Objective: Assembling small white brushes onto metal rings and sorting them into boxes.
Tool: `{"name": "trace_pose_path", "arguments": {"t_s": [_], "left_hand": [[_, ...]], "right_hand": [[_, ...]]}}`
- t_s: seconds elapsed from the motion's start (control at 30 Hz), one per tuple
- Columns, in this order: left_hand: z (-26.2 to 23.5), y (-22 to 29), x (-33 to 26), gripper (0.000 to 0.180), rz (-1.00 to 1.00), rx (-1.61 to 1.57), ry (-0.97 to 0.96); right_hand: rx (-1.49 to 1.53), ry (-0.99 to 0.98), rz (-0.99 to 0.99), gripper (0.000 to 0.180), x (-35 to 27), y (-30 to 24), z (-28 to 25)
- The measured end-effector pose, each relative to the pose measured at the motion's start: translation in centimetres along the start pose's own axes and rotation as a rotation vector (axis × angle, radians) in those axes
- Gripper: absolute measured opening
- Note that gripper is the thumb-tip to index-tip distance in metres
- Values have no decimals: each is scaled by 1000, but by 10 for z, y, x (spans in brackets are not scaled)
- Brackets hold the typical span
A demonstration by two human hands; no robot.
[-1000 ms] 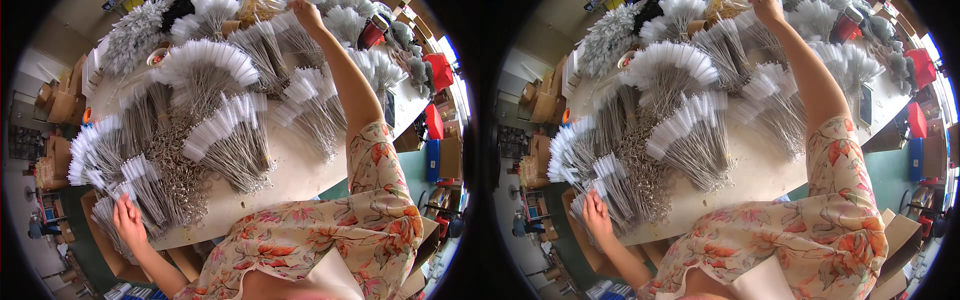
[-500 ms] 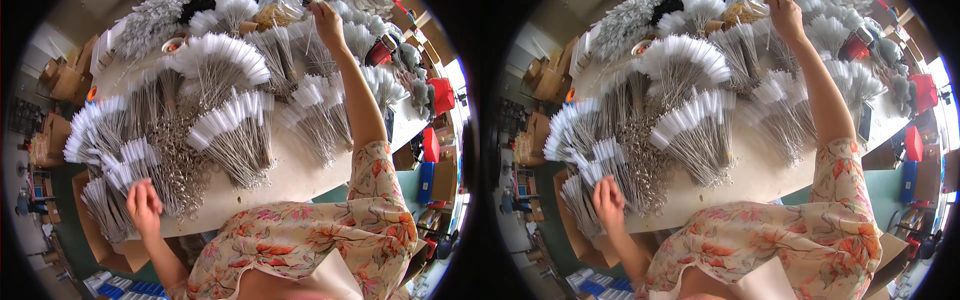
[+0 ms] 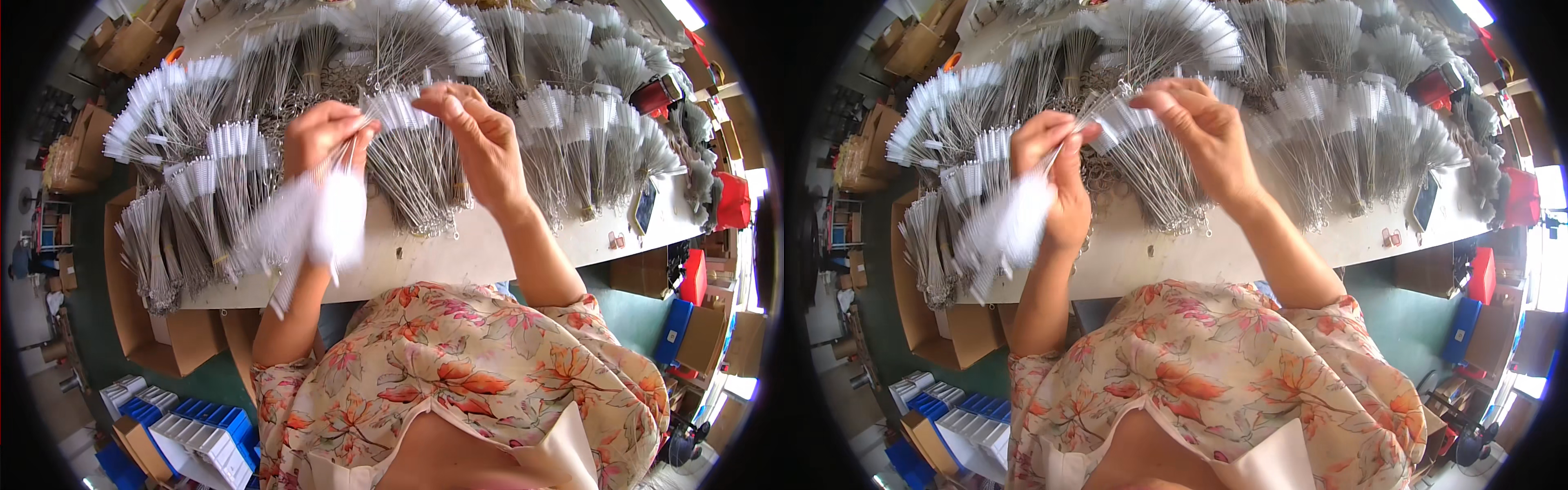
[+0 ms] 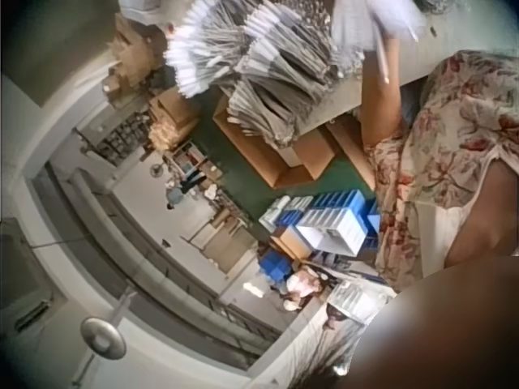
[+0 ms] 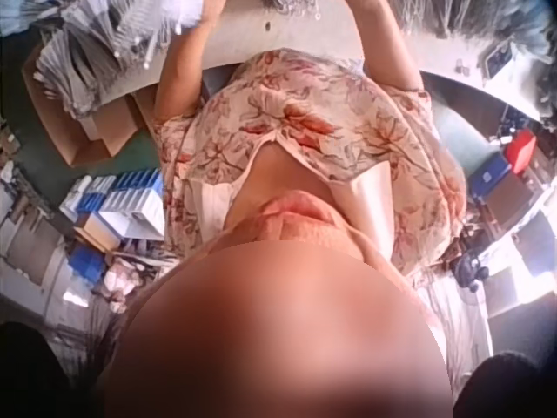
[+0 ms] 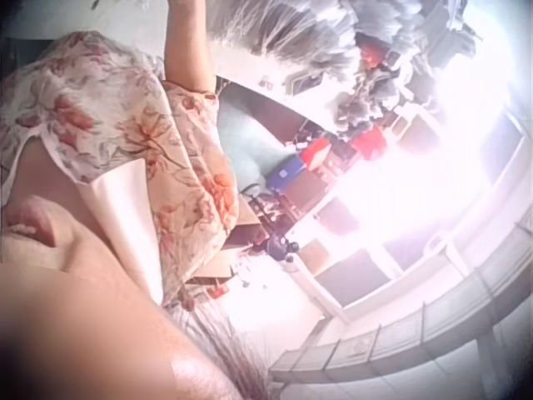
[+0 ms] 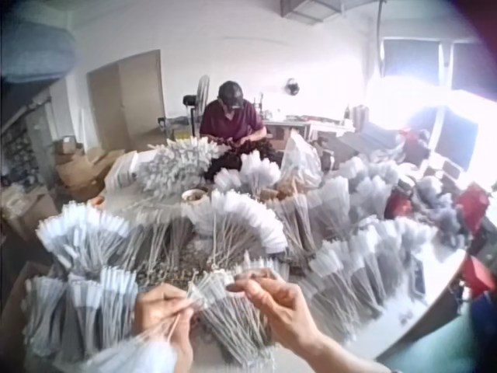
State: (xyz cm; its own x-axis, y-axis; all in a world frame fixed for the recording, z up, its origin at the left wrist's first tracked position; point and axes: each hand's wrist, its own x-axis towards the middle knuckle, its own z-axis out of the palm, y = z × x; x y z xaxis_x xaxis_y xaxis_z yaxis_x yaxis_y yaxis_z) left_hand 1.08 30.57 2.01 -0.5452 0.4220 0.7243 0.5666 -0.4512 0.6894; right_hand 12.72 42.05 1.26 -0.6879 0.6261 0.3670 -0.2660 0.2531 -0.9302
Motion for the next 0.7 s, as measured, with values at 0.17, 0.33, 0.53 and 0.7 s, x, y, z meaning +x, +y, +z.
{"name": "trace_pose_path", "arguments": {"t_s": [0.17,0.33,0.53,0.7], "left_hand": [[12,0,-48,11,2,105,-304],[1,-8,-93,36,209,261,-417],[-25,-11,-116,26,11,199,-457],[-31,-8,-131,27,-192,88,-534]], "right_hand": [[855,48,472,24,-35,20,21],[777,-112,496,19,-39,-3,-21],[-1415,-790,106,10,-51,-45,-81],[-1620,-902,78,8,-110,18,-56]]}}
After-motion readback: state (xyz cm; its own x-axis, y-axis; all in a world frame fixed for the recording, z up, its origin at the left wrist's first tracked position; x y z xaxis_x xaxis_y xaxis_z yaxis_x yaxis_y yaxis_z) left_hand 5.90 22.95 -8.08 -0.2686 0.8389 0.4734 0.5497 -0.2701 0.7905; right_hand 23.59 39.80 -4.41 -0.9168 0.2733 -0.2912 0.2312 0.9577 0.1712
